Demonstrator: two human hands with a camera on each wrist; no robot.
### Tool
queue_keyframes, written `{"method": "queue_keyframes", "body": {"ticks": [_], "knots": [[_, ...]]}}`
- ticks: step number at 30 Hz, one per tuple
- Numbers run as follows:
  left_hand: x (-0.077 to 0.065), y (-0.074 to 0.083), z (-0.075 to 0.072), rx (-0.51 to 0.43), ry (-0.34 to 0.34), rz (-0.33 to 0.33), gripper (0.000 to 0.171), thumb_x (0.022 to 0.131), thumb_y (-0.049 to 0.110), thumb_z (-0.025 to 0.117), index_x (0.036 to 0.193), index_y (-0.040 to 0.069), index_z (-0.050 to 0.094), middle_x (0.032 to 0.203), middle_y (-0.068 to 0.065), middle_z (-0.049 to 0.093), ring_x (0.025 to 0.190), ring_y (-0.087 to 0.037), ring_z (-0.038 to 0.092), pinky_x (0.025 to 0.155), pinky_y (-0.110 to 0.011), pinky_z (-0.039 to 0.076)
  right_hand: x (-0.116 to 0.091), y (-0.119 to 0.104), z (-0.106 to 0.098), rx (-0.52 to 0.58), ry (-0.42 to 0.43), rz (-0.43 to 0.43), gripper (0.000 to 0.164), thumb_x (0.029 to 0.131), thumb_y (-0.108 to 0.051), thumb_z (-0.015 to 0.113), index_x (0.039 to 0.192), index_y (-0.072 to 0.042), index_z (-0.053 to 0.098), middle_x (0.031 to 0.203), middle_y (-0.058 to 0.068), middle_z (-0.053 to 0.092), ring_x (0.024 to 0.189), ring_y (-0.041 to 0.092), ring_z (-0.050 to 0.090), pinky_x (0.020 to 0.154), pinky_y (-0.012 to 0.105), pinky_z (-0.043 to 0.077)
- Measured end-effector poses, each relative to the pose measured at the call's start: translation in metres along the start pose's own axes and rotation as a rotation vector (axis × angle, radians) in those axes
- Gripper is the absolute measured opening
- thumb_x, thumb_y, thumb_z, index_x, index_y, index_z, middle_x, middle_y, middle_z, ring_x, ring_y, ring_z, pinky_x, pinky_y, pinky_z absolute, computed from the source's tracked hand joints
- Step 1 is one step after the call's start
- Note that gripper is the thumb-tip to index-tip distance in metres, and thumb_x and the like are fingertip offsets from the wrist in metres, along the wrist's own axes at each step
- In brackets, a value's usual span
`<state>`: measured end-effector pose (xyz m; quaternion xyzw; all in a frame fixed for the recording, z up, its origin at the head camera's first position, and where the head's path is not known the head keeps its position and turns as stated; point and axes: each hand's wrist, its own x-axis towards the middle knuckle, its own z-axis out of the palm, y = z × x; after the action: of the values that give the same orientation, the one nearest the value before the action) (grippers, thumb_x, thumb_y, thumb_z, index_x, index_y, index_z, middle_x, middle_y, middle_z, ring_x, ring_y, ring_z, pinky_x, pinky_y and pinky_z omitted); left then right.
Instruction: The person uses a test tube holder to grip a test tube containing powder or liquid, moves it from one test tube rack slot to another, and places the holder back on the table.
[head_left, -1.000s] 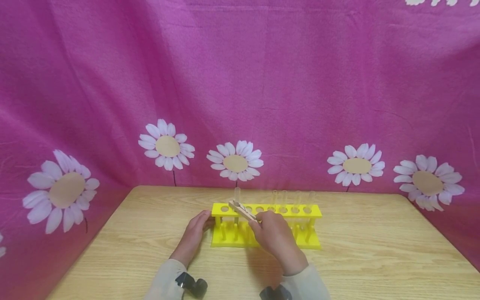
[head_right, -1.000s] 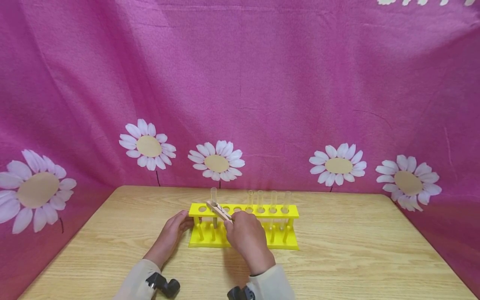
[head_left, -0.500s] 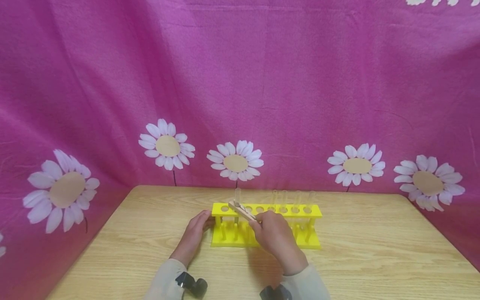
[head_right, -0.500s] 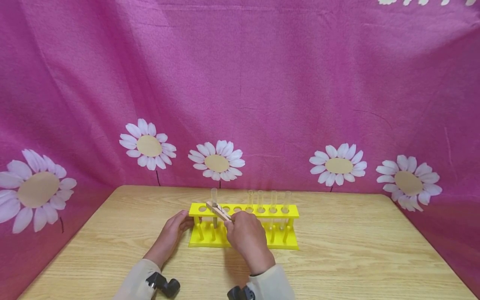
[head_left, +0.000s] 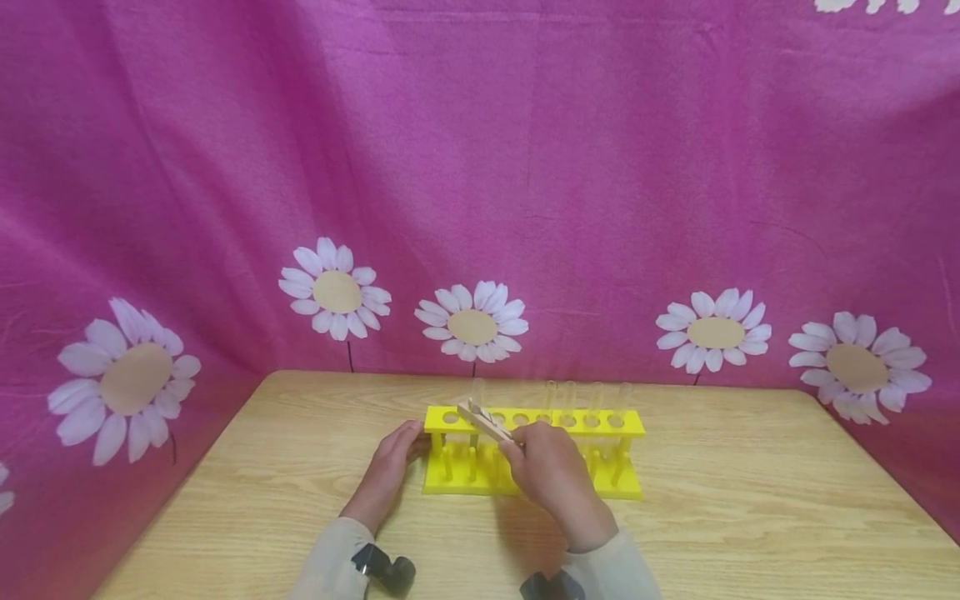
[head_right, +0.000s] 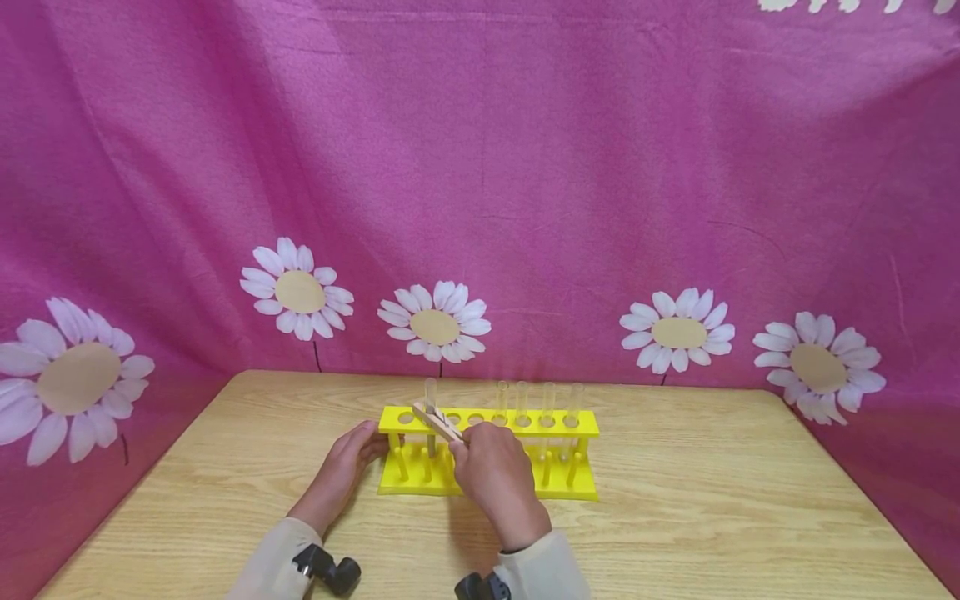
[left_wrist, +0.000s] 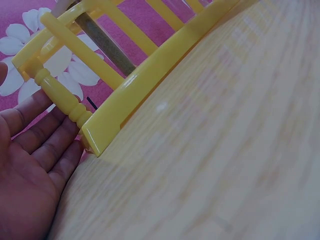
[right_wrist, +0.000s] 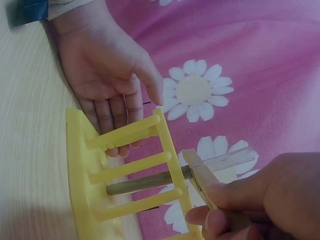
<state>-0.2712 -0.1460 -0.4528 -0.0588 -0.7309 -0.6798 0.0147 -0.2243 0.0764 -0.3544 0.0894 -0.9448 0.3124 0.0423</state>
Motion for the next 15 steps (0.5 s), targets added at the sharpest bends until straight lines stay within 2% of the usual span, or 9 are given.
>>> {"method": "queue_keyframes", "body": {"ticks": [6,11,15], "knots": [[-0.0005,0.0012,0.0001,0.002,0.0,0.005,0.048,0.105,0.037,0.034,0.13,0.0,0.054,0.131,-0.014,0.056,0.122,-0.03,0.054,0.112,-0.046,0.033,-0.0007,-0.001,-0.002,-0.005,0.004,0.001,0.022,0.092,-0.02,0.064,0.075,-0.007,0.069,0.058,0.002,0.046,0.053,0.016,0.042,0.045,0.026,0.037],[-0.001,0.0018,-0.0001,0.026,0.006,-0.012,0.055,0.103,0.045,0.035,0.131,0.002,0.053,0.133,-0.013,0.055,0.122,-0.029,0.053,0.112,-0.047,0.033,-0.0018,-0.0017,-0.0033,0.0,0.016,-0.016,0.024,0.092,-0.019,0.064,0.07,-0.009,0.065,0.056,0.001,0.045,0.052,0.015,0.041,0.045,0.025,0.036],[-0.001,0.0022,0.0,0.031,0.008,-0.012,0.056,0.103,0.046,0.035,0.131,0.001,0.053,0.132,-0.014,0.056,0.122,-0.029,0.054,0.112,-0.047,0.033,-0.0031,-0.0026,-0.005,0.017,0.021,-0.023,0.025,0.093,-0.019,0.064,0.069,-0.01,0.063,0.055,0.001,0.045,0.05,0.015,0.04,0.043,0.025,0.036]]}}
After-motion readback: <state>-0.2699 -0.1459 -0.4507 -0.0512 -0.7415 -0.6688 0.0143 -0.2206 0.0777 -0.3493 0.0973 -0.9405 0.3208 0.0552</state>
